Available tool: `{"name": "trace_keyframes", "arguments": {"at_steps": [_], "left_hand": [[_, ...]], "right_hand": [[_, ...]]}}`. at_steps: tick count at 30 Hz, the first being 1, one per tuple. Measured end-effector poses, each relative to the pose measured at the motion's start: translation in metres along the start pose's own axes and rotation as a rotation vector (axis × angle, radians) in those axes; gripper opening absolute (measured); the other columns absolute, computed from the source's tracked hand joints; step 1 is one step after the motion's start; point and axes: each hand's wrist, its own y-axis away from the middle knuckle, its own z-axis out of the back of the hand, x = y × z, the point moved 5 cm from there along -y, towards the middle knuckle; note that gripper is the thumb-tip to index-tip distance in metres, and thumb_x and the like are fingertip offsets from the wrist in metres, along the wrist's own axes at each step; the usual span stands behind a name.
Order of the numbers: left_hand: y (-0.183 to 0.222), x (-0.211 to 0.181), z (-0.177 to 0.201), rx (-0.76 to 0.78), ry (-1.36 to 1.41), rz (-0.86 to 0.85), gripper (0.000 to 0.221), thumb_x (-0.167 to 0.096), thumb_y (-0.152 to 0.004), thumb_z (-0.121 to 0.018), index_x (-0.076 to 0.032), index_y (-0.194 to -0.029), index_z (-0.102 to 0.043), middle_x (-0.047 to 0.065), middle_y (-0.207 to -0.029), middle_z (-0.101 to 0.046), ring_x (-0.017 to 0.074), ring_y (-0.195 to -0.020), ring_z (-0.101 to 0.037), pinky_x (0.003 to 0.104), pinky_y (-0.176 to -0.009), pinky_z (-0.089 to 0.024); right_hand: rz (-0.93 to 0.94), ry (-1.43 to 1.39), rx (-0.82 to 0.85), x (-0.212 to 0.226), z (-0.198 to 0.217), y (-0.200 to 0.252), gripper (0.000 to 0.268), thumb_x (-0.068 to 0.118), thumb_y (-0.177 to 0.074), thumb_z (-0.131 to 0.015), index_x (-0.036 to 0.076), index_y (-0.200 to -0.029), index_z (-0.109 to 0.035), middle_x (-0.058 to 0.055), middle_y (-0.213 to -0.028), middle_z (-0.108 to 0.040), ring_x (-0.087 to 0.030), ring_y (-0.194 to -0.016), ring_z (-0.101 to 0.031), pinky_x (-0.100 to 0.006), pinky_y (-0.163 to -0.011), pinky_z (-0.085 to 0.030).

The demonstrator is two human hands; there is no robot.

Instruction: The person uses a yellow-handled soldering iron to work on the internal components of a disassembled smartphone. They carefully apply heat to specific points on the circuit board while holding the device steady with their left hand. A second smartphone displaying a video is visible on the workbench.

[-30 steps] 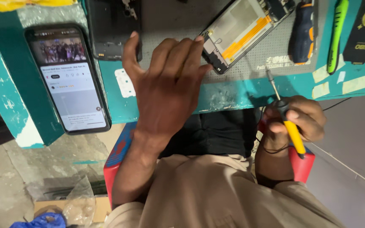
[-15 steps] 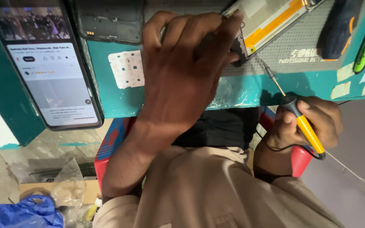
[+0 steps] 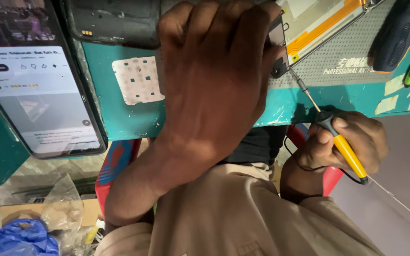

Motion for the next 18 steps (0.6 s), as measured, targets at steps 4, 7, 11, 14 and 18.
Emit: {"name": "trace_keyframes", "arguments": {"at_steps": [4,7,11,14,18], "left_hand": [[0.002,-0.002,0.0,-0.002,0.005,0.012,0.036,-0.018,-0.099,-0.076,-0.009,-0.128,-0.057,0.002,-0.12,-0.063,0.019,-0.121,-0.055,0.04,-0.108,-0.035],[0.002,-0.004,0.001,-0.006,0.008,0.019,0.034,-0.017,-0.099,-0.076,-0.008,-0.127,-0.058,0.003,-0.12,-0.063,0.0196,-0.121,-0.054,0.04,-0.108,-0.035],[0.002,-0.005,0.002,-0.004,0.031,0.027,0.03,-0.015,-0.102,-0.074,-0.006,-0.125,-0.058,0.004,-0.12,-0.063,0.0211,-0.12,-0.054,0.042,-0.106,-0.035],[0.002,-0.006,0.0,-0.01,0.013,0.029,0.029,-0.014,-0.101,-0.071,-0.007,-0.125,-0.057,0.003,-0.121,-0.062,0.02,-0.121,-0.054,0.04,-0.107,-0.035],[0.003,-0.006,0.0,-0.028,0.0,0.019,0.028,-0.014,-0.101,-0.069,-0.006,-0.125,-0.056,0.003,-0.121,-0.061,0.0208,-0.122,-0.053,0.041,-0.107,-0.034]], "right_hand": [[0.003,-0.013,0.016,-0.001,-0.001,-0.002,0.039,0.04,-0.1,-0.074,0.001,-0.1,-0.066,-0.017,-0.082,-0.063,-0.028,-0.072,-0.063,-0.035,-0.062,-0.049],[0.005,0.011,0.005,0.003,-0.003,-0.001,0.035,0.038,-0.103,-0.075,0.004,-0.102,-0.066,-0.015,-0.085,-0.064,-0.029,-0.075,-0.065,-0.035,-0.064,-0.05],[0.023,0.009,-0.007,-0.001,-0.002,-0.002,0.036,0.038,-0.101,-0.077,0.004,-0.099,-0.067,-0.015,-0.084,-0.065,-0.029,-0.074,-0.067,-0.036,-0.063,-0.051],[0.028,0.017,0.011,-0.004,0.0,-0.002,0.036,0.036,-0.101,-0.078,0.002,-0.096,-0.068,-0.016,-0.082,-0.065,-0.029,-0.073,-0.067,-0.036,-0.061,-0.051],[0.039,-0.007,-0.002,-0.008,0.001,0.0,0.038,0.037,-0.099,-0.079,0.0,-0.094,-0.068,-0.016,-0.08,-0.065,-0.029,-0.071,-0.067,-0.036,-0.06,-0.052]]}}
